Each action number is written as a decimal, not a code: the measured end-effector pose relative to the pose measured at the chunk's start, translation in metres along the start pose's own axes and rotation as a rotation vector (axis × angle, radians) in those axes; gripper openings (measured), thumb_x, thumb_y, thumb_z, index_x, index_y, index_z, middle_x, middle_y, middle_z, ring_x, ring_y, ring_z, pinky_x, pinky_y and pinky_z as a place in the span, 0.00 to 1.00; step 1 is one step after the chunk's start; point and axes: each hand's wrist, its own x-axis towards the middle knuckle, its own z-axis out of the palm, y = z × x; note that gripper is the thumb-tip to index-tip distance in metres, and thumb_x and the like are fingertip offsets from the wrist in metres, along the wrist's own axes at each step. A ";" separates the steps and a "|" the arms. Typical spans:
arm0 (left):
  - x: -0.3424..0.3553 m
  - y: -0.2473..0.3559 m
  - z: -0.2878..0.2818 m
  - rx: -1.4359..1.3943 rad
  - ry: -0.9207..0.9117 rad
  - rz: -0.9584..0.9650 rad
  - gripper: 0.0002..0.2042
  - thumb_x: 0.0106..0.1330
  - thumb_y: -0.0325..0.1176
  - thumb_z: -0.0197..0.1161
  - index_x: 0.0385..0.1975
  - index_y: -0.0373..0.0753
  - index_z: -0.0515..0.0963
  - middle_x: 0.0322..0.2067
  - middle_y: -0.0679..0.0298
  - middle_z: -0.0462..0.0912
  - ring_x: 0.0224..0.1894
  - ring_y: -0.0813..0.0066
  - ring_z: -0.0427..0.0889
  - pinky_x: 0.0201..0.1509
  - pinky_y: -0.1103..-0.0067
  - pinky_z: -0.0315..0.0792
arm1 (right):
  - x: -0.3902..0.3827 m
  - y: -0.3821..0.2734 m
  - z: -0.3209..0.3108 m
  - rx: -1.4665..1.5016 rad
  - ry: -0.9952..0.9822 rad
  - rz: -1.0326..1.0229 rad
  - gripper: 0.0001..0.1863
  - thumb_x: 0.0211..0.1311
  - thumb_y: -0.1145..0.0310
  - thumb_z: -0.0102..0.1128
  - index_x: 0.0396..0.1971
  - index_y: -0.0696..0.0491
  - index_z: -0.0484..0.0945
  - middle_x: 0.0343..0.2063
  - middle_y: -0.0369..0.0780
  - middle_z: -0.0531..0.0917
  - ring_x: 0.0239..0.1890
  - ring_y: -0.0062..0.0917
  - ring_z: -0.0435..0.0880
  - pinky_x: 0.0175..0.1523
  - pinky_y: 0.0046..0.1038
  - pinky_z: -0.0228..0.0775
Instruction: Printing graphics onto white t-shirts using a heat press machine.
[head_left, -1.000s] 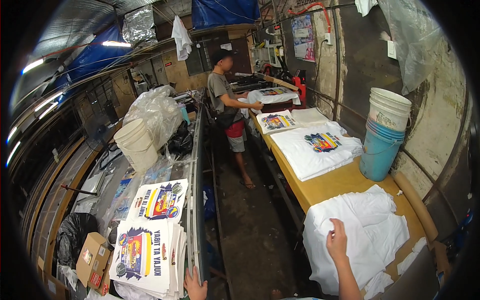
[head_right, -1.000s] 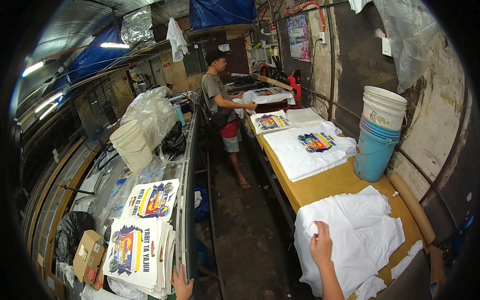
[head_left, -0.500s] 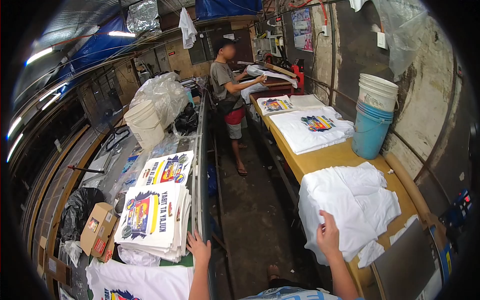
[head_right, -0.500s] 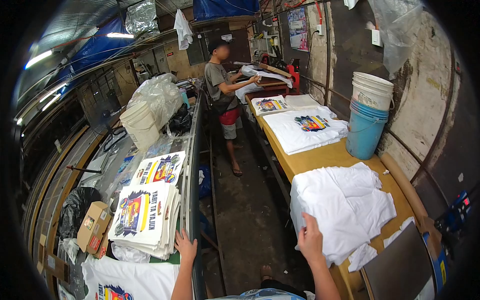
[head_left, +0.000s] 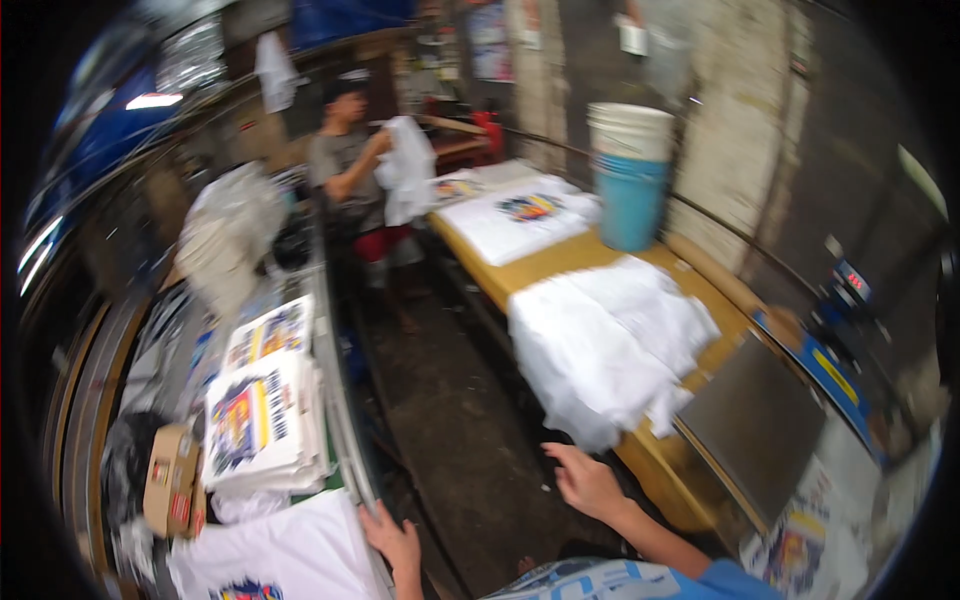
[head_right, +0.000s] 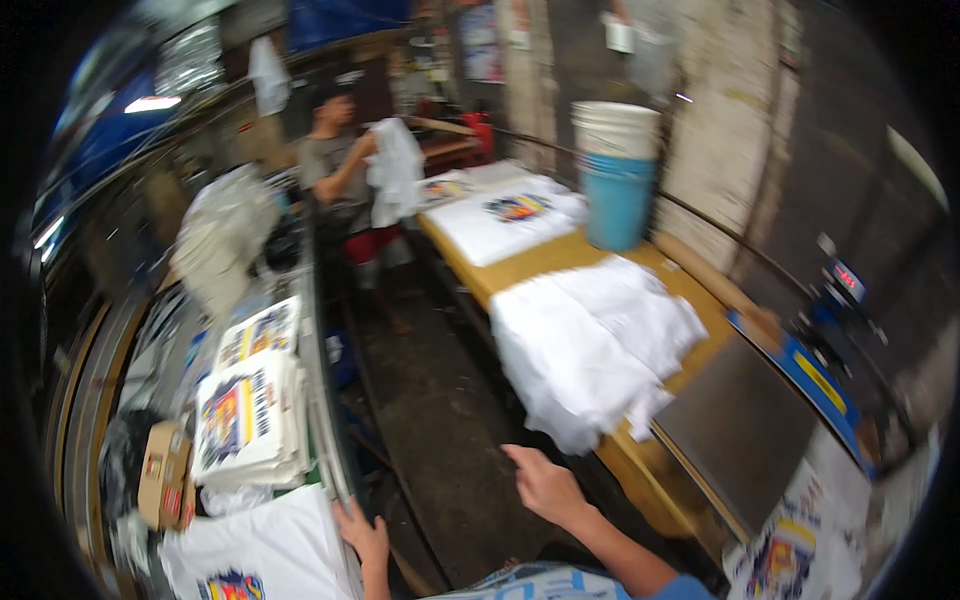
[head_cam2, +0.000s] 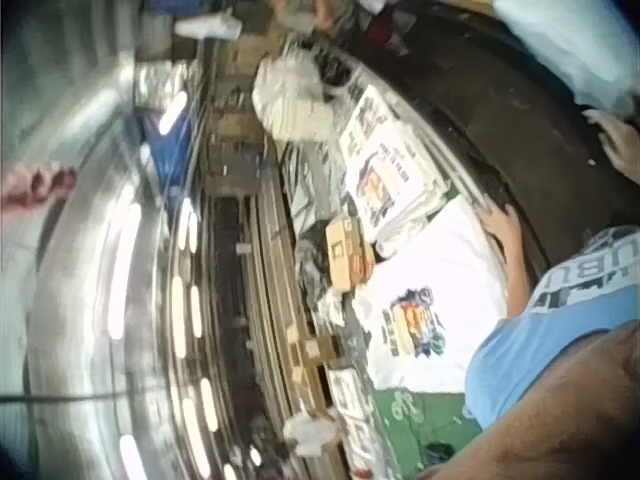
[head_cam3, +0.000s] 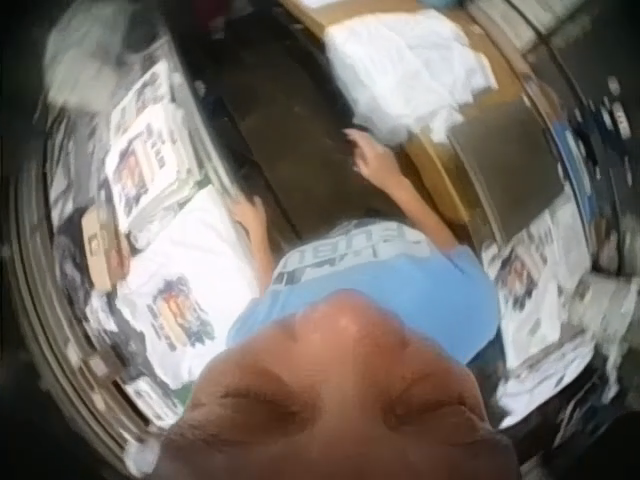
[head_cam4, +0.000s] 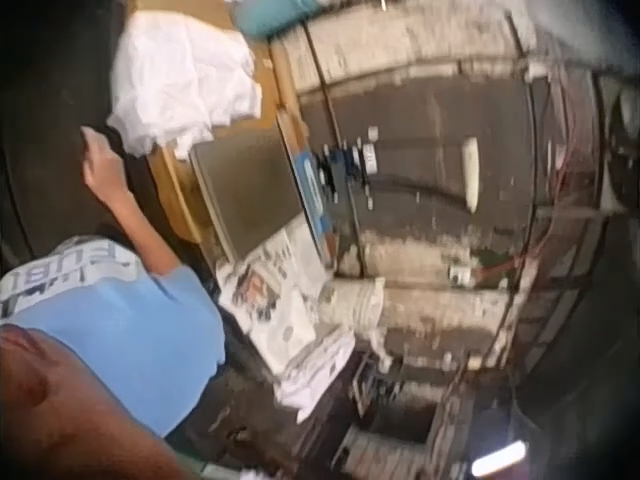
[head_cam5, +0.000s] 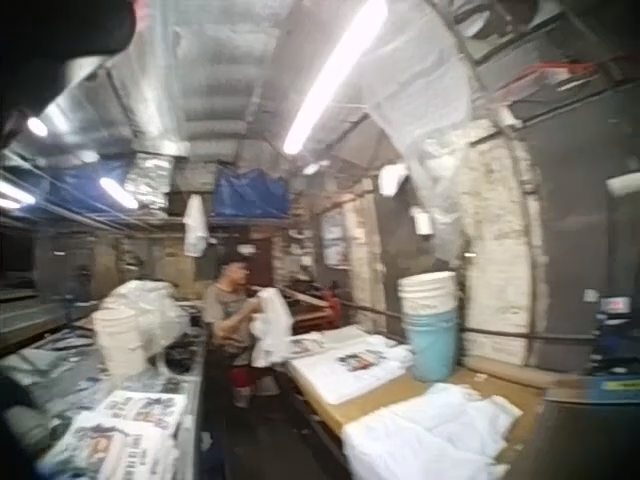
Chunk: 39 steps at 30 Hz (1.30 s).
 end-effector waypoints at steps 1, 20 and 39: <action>-0.009 -0.005 -0.005 -0.024 0.011 0.023 0.35 0.46 0.27 0.64 0.59 0.32 0.60 0.60 0.38 0.53 0.63 0.41 0.53 0.64 0.60 0.53 | -0.007 -0.006 0.003 0.000 -0.018 -0.040 0.23 0.52 0.77 0.50 0.52 0.53 0.67 0.43 0.44 0.76 0.39 0.39 0.79 0.38 0.35 0.74; -0.166 -0.023 -0.038 0.201 -0.012 -0.088 0.35 0.47 0.27 0.64 0.59 0.32 0.60 0.60 0.37 0.55 0.63 0.44 0.57 0.65 0.61 0.54 | -0.313 0.094 -0.109 -0.135 -0.393 0.188 0.14 0.52 0.72 0.51 0.40 0.55 0.73 0.36 0.45 0.77 0.39 0.41 0.78 0.41 0.37 0.72; -0.387 -0.025 -0.203 0.133 0.357 -0.355 0.19 0.46 0.33 0.69 0.40 0.38 0.76 0.41 0.59 0.75 0.45 0.60 0.73 0.46 0.69 0.69 | -0.317 0.027 -0.069 -0.039 -0.709 -0.241 0.07 0.56 0.74 0.53 0.33 0.57 0.78 0.31 0.46 0.79 0.35 0.42 0.78 0.40 0.34 0.70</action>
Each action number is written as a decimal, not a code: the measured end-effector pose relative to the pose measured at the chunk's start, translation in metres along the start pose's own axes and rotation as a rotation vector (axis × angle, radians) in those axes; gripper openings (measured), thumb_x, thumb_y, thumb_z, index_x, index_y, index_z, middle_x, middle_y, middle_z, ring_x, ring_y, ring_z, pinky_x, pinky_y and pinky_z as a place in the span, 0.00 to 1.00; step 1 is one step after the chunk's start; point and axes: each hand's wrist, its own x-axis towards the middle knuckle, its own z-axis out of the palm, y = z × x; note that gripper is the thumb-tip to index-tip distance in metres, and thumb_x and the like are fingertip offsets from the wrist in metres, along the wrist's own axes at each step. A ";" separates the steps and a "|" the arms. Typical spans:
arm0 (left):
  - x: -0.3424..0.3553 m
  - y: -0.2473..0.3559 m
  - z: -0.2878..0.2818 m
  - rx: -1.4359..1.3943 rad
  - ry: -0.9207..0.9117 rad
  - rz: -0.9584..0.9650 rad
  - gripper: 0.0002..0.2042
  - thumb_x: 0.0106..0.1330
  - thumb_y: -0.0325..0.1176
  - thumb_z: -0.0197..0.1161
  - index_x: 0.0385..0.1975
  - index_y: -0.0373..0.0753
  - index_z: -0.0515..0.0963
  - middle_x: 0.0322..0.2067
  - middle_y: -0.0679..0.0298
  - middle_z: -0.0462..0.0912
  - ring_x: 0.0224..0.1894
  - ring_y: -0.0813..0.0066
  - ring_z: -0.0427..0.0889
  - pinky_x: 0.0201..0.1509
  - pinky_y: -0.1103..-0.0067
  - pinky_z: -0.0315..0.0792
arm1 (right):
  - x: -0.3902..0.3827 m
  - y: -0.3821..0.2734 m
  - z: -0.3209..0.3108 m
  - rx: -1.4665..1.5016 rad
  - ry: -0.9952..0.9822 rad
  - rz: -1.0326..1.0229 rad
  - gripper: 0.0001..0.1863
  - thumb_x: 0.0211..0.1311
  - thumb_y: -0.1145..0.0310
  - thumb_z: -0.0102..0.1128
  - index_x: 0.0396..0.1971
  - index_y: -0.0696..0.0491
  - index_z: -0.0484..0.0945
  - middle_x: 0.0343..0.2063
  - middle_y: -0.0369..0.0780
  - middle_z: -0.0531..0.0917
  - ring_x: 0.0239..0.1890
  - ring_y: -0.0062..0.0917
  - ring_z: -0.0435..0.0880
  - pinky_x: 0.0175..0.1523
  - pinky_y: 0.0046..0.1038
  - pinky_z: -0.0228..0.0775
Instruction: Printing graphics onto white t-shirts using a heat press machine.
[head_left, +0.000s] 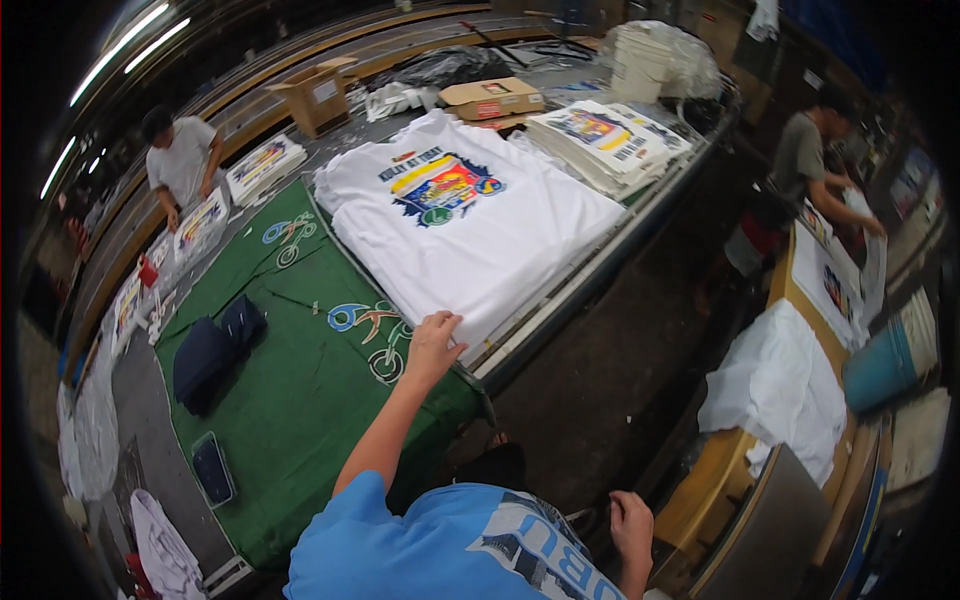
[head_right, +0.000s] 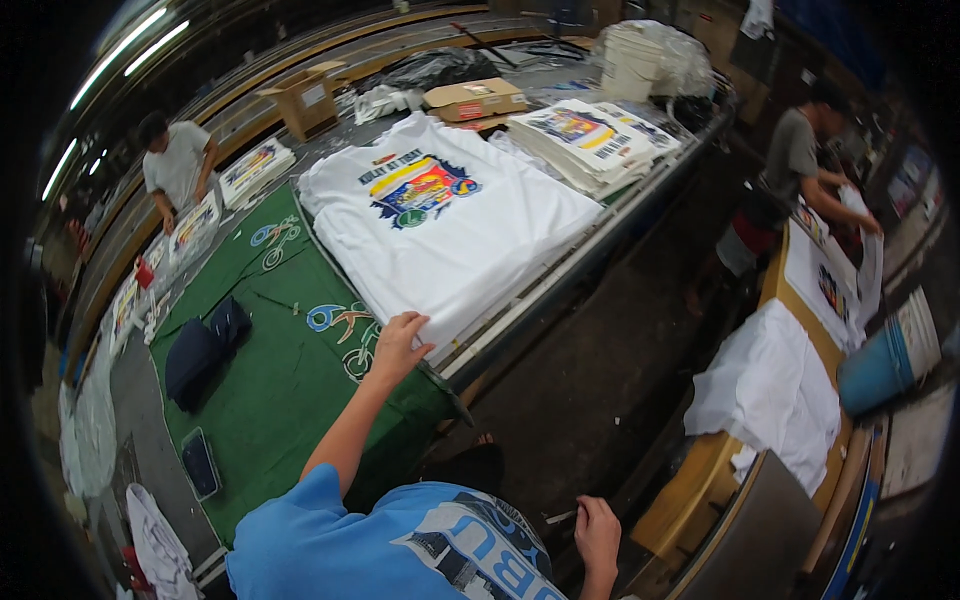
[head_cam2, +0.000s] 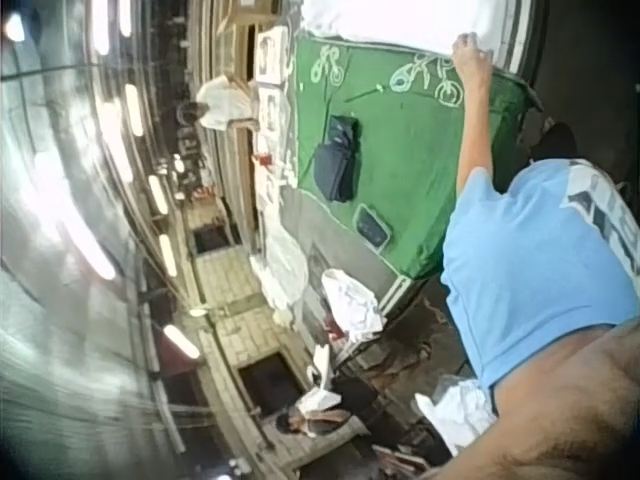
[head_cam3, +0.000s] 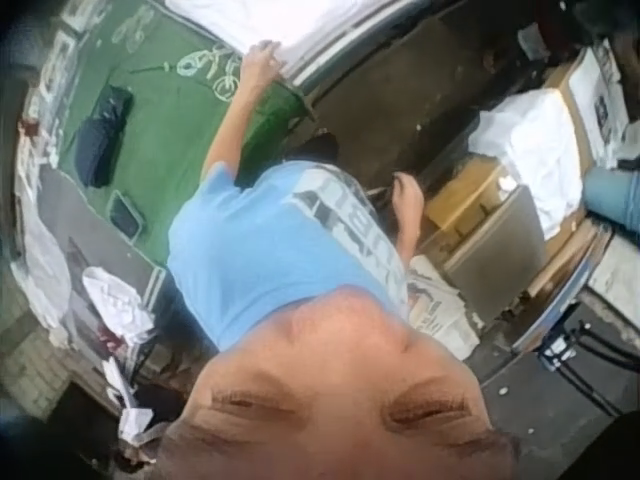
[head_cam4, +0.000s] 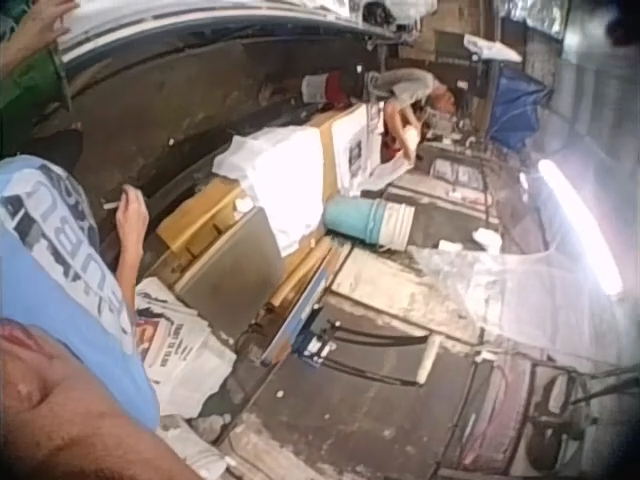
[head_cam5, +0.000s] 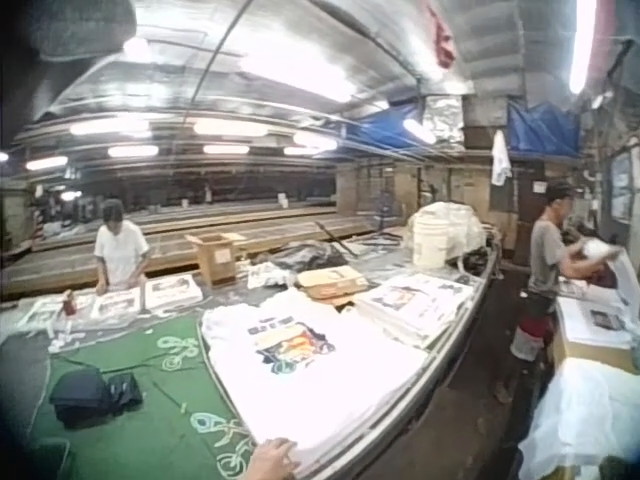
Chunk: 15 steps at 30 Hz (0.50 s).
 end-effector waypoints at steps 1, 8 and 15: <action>0.001 -0.003 0.000 -0.039 -0.008 0.022 0.16 0.47 0.32 0.68 0.38 0.37 0.78 0.39 0.59 0.77 0.43 0.59 0.74 0.46 0.69 0.69 | 0.023 -0.014 0.000 0.021 -0.025 -0.091 0.07 0.55 0.75 0.53 0.33 0.57 0.77 0.31 0.45 0.79 0.35 0.41 0.79 0.40 0.34 0.71; 0.027 -0.006 -0.011 -0.115 -0.104 0.004 0.07 0.55 0.33 0.61 0.30 0.39 0.80 0.31 0.63 0.80 0.36 0.64 0.78 0.43 0.71 0.68 | 0.181 -0.165 0.041 0.136 -0.128 -0.712 0.14 0.53 0.75 0.57 0.42 0.56 0.74 0.42 0.44 0.76 0.42 0.39 0.77 0.46 0.33 0.70; 0.049 -0.005 -0.034 -0.180 -0.108 0.009 0.04 0.53 0.32 0.62 0.25 0.40 0.79 0.26 0.65 0.79 0.31 0.68 0.78 0.41 0.74 0.66 | 0.276 -0.247 0.114 -0.083 -0.185 -0.929 0.19 0.46 0.76 0.59 0.43 0.56 0.74 0.32 0.45 0.78 0.37 0.39 0.77 0.45 0.34 0.69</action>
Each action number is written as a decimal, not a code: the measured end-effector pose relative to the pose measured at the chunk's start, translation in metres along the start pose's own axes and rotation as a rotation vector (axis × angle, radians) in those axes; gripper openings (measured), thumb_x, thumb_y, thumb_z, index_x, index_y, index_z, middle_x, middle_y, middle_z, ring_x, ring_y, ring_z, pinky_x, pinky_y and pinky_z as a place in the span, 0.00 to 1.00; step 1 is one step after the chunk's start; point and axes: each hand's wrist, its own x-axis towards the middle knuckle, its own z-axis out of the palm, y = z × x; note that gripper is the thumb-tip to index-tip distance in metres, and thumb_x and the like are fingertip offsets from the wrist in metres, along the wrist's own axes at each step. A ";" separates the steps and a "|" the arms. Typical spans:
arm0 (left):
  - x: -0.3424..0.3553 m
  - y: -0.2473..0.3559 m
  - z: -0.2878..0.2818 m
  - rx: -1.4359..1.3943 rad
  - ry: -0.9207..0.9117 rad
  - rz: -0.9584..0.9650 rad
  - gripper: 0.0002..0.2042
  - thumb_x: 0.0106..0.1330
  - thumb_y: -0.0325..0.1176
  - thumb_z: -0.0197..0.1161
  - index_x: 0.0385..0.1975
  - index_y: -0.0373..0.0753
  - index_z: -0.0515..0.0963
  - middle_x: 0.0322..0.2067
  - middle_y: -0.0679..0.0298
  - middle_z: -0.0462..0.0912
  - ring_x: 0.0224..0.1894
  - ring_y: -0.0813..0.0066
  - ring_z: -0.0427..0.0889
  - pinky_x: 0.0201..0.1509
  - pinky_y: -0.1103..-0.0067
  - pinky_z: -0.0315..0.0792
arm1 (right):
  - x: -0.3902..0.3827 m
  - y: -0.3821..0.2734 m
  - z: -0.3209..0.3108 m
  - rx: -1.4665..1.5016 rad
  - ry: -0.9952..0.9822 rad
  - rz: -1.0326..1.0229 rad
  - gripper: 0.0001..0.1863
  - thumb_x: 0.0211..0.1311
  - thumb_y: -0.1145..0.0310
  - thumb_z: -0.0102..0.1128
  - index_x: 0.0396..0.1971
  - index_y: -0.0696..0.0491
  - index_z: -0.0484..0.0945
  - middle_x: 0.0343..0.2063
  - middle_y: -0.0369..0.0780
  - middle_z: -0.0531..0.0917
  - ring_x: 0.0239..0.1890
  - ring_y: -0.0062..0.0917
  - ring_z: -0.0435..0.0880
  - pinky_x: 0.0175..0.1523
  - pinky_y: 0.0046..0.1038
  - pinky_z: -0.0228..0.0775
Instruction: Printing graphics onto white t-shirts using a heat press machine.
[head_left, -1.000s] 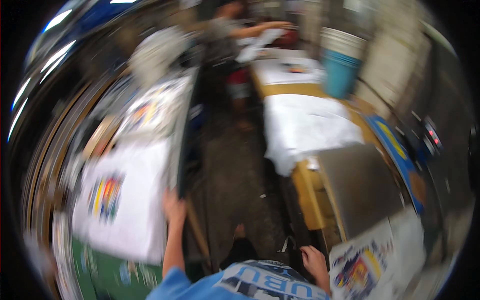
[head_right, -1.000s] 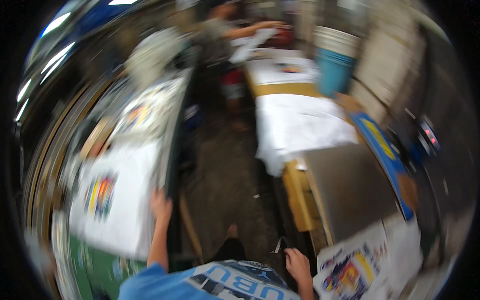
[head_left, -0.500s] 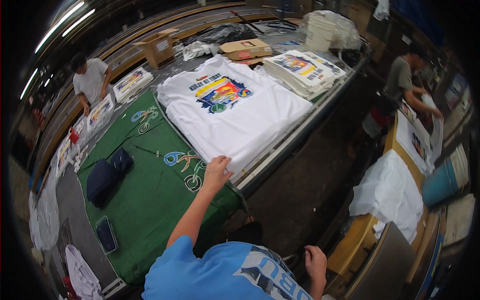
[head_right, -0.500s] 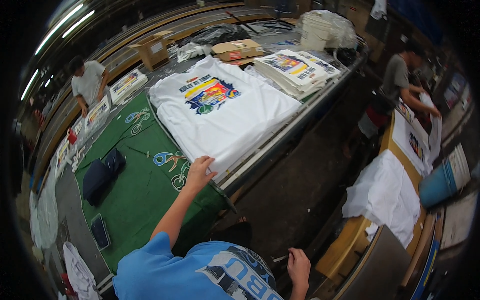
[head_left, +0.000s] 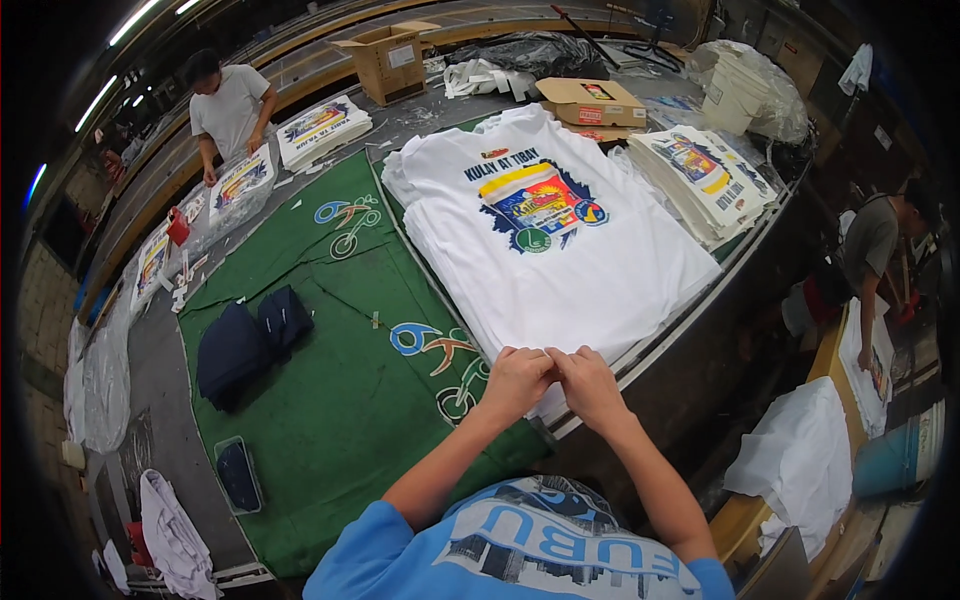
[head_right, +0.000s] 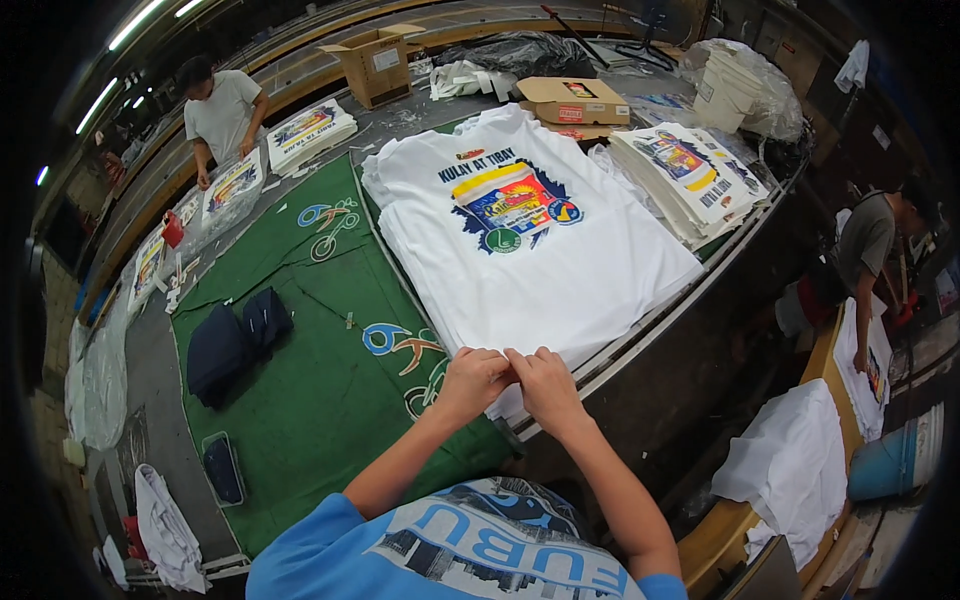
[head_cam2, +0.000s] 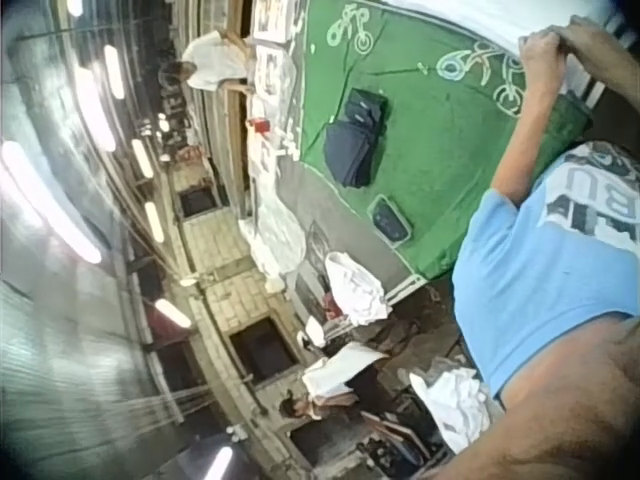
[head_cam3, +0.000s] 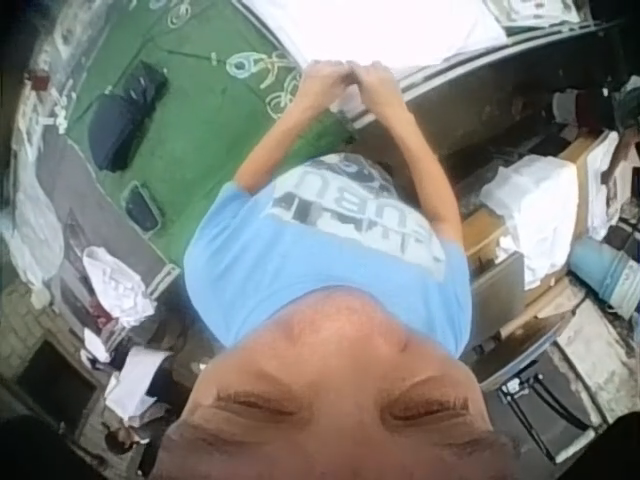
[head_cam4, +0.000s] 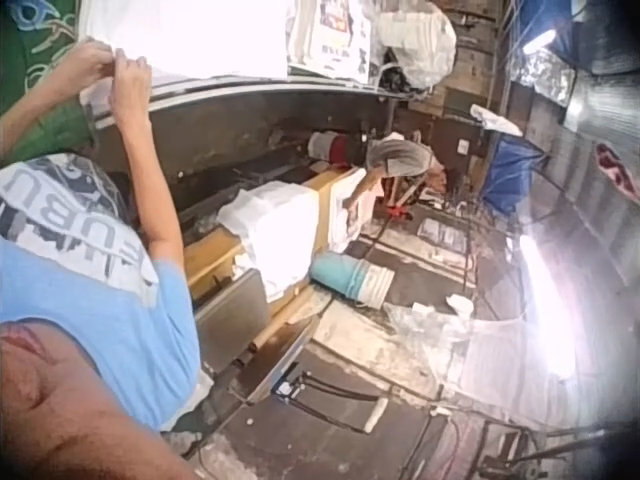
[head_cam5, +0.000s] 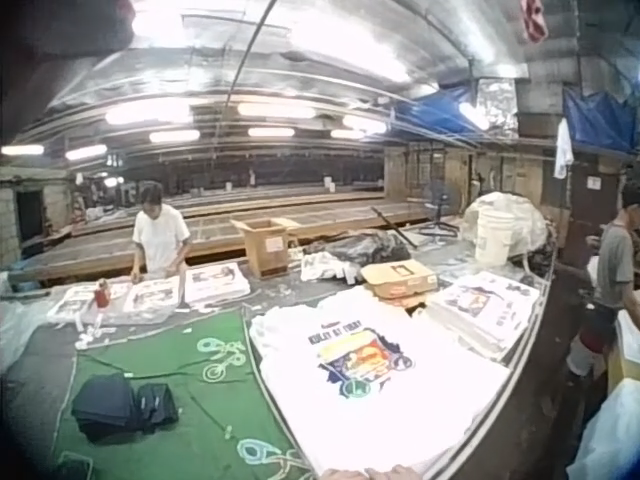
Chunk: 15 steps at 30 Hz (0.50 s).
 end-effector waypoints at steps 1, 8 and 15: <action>0.001 0.000 -0.004 -0.022 0.012 -0.045 0.04 0.52 0.31 0.63 0.25 0.40 0.78 0.25 0.66 0.79 0.30 0.68 0.78 0.40 0.74 0.66 | 0.007 0.006 0.003 -0.020 -0.173 0.016 0.18 0.46 0.76 0.58 0.41 0.56 0.75 0.27 0.45 0.79 0.36 0.40 0.76 0.42 0.35 0.69; -0.004 -0.014 -0.020 -0.427 0.370 -0.472 0.07 0.59 0.31 0.62 0.32 0.34 0.75 0.28 0.60 0.78 0.26 0.74 0.75 0.30 0.79 0.69 | 0.052 0.017 -0.056 0.348 -0.212 0.141 0.08 0.55 0.75 0.56 0.35 0.58 0.80 0.26 0.46 0.80 0.27 0.36 0.79 0.33 0.29 0.69; -0.028 -0.019 0.010 -1.475 0.172 -0.955 0.26 0.69 0.49 0.45 0.50 0.28 0.68 0.42 0.50 0.78 0.46 0.65 0.79 0.50 0.76 0.73 | 0.069 0.021 -0.069 0.386 -0.299 0.066 0.06 0.49 0.79 0.61 0.30 0.59 0.82 0.21 0.40 0.80 0.22 0.22 0.75 0.30 0.23 0.67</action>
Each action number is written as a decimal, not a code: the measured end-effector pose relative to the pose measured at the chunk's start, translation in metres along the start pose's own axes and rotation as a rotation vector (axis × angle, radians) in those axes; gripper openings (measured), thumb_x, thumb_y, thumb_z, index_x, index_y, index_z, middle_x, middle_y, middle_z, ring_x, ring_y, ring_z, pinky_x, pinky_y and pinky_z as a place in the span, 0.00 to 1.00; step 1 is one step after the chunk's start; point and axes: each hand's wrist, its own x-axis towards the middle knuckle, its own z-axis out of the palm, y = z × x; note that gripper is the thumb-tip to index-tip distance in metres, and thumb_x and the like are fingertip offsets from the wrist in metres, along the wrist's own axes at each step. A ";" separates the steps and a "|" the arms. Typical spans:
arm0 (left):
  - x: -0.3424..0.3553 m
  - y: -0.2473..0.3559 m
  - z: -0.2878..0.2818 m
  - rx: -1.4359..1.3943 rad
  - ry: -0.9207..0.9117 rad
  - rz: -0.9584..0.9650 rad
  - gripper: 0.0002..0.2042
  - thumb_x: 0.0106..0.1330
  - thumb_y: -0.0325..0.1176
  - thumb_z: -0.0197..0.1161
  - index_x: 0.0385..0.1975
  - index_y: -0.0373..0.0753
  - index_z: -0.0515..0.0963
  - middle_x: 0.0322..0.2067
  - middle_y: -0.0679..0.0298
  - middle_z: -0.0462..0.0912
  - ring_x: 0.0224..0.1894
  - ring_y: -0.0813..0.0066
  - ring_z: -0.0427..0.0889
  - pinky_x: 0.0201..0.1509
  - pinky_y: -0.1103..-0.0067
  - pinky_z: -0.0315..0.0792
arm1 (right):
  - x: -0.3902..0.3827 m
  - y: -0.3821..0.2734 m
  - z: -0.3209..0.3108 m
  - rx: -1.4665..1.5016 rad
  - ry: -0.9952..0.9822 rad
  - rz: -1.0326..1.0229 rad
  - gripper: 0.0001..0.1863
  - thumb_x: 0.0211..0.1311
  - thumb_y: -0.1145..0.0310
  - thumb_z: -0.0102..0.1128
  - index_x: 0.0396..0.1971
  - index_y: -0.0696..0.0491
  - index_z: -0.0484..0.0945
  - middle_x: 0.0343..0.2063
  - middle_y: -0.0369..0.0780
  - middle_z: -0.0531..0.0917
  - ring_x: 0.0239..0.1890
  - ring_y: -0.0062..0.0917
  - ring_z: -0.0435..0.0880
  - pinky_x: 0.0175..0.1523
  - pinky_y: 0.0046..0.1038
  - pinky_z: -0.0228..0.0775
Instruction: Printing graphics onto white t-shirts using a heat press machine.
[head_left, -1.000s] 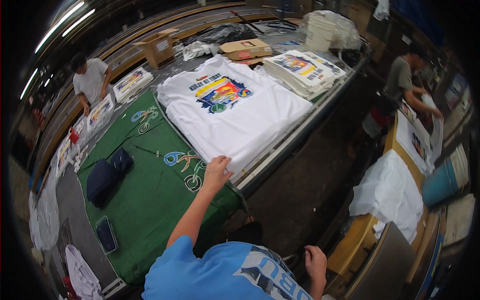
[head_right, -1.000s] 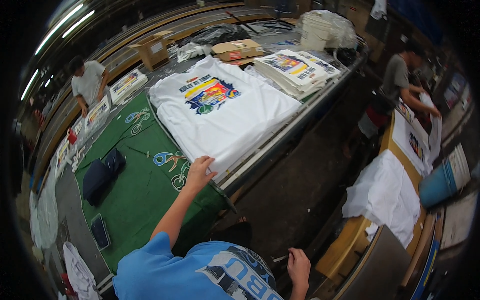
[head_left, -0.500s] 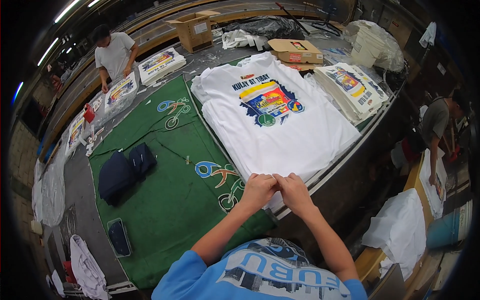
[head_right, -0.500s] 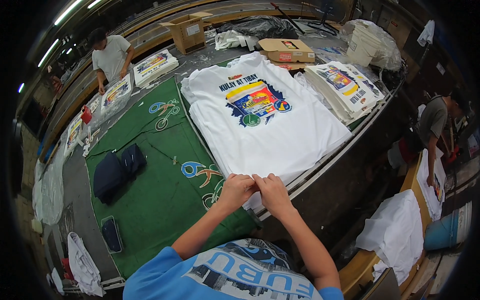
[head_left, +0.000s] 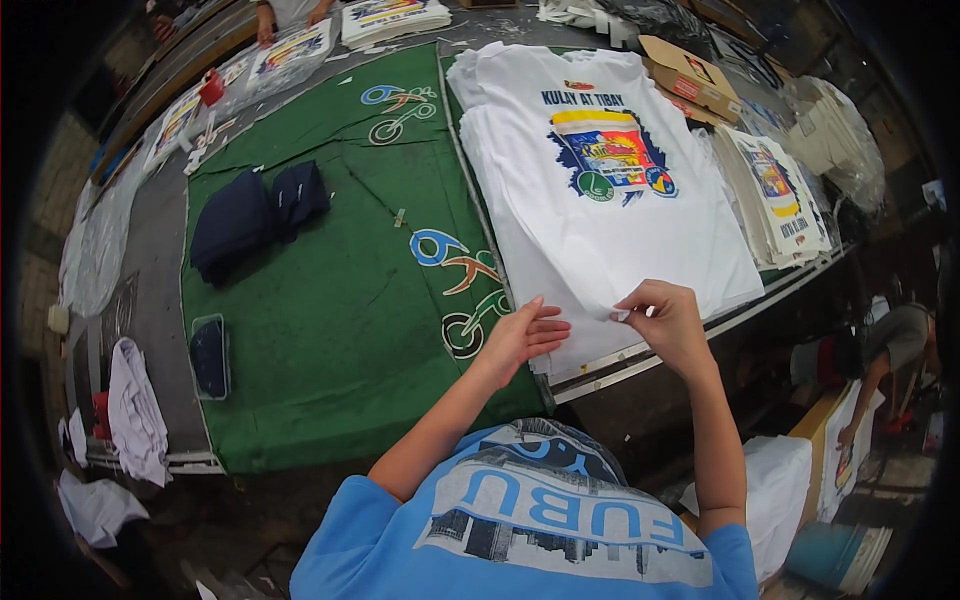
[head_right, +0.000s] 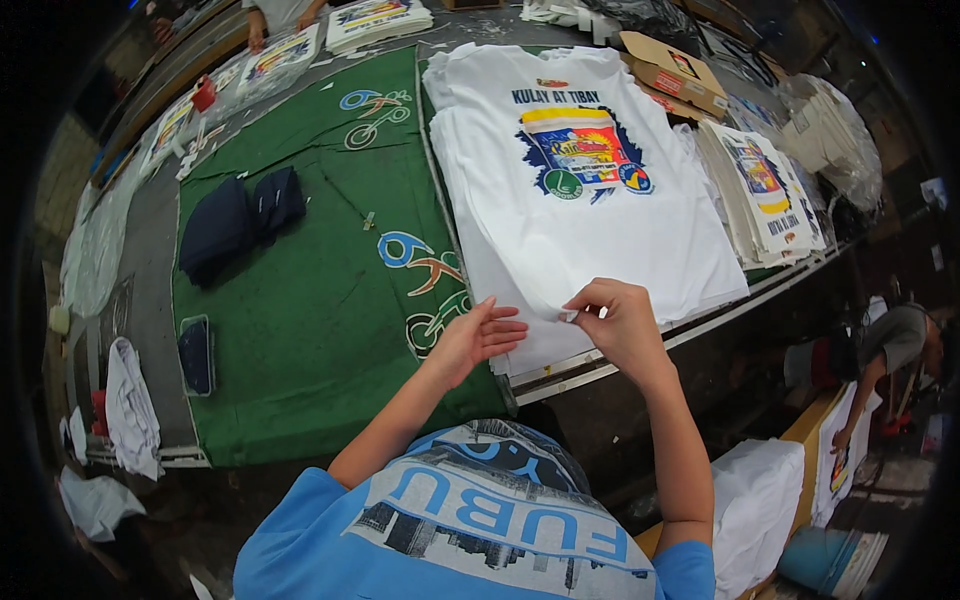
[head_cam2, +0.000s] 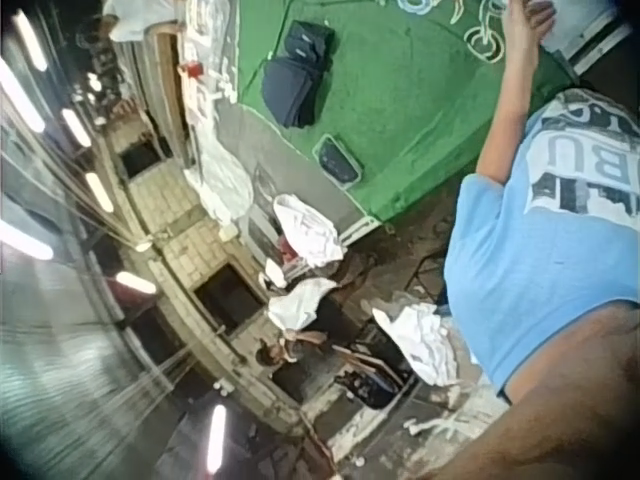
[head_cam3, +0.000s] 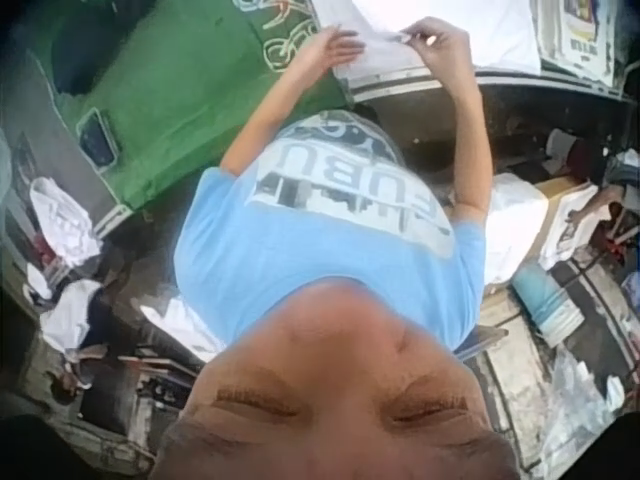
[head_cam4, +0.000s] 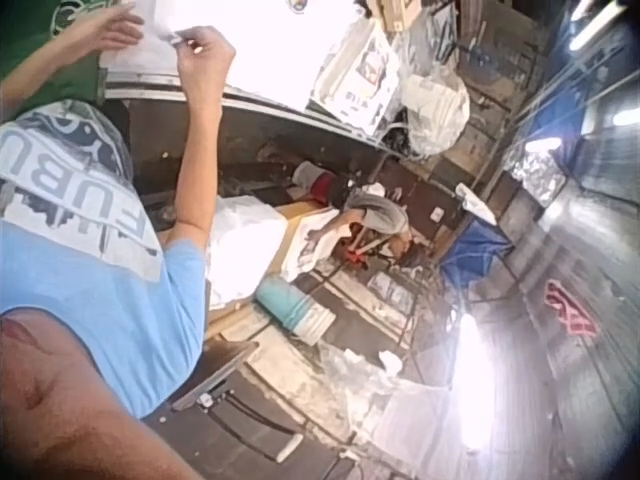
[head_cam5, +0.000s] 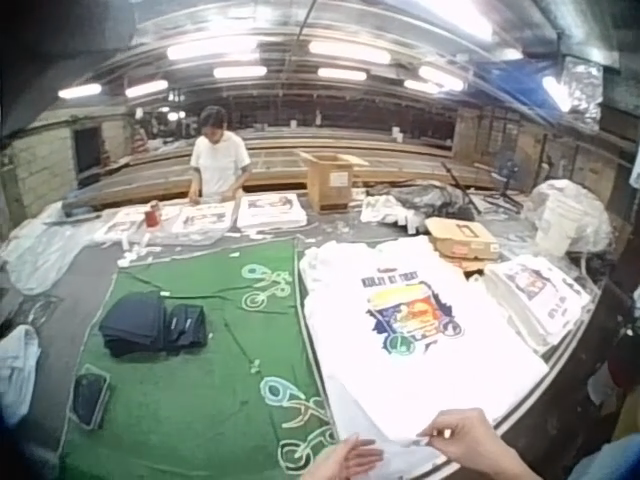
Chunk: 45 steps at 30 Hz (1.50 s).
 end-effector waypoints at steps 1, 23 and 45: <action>0.003 -0.006 0.005 -0.138 -0.016 -0.061 0.26 0.69 0.49 0.45 0.51 0.28 0.67 0.44 0.50 0.76 0.48 0.65 0.77 0.52 0.75 0.73 | 0.000 0.000 0.002 -0.002 -0.028 0.001 0.06 0.49 0.77 0.62 0.29 0.59 0.82 0.21 0.39 0.81 0.22 0.22 0.75 0.30 0.22 0.67; 0.013 -0.028 0.032 0.064 0.160 -0.089 0.09 0.64 0.36 0.56 0.35 0.37 0.73 0.33 0.61 0.80 0.37 0.70 0.82 0.36 0.78 0.78 | 0.045 -0.028 -0.113 0.120 0.375 -0.180 0.11 0.59 0.69 0.60 0.34 0.63 0.80 0.24 0.36 0.81 0.27 0.15 0.77 0.35 0.17 0.70; -0.019 -0.011 0.021 0.053 0.099 0.069 0.03 0.61 0.30 0.52 0.28 0.38 0.71 0.28 0.67 0.75 0.35 0.78 0.75 0.43 0.76 0.72 | 0.052 -0.051 -0.139 0.022 0.582 -0.382 0.11 0.58 0.68 0.60 0.37 0.59 0.82 0.25 0.38 0.83 0.29 0.16 0.81 0.38 0.18 0.73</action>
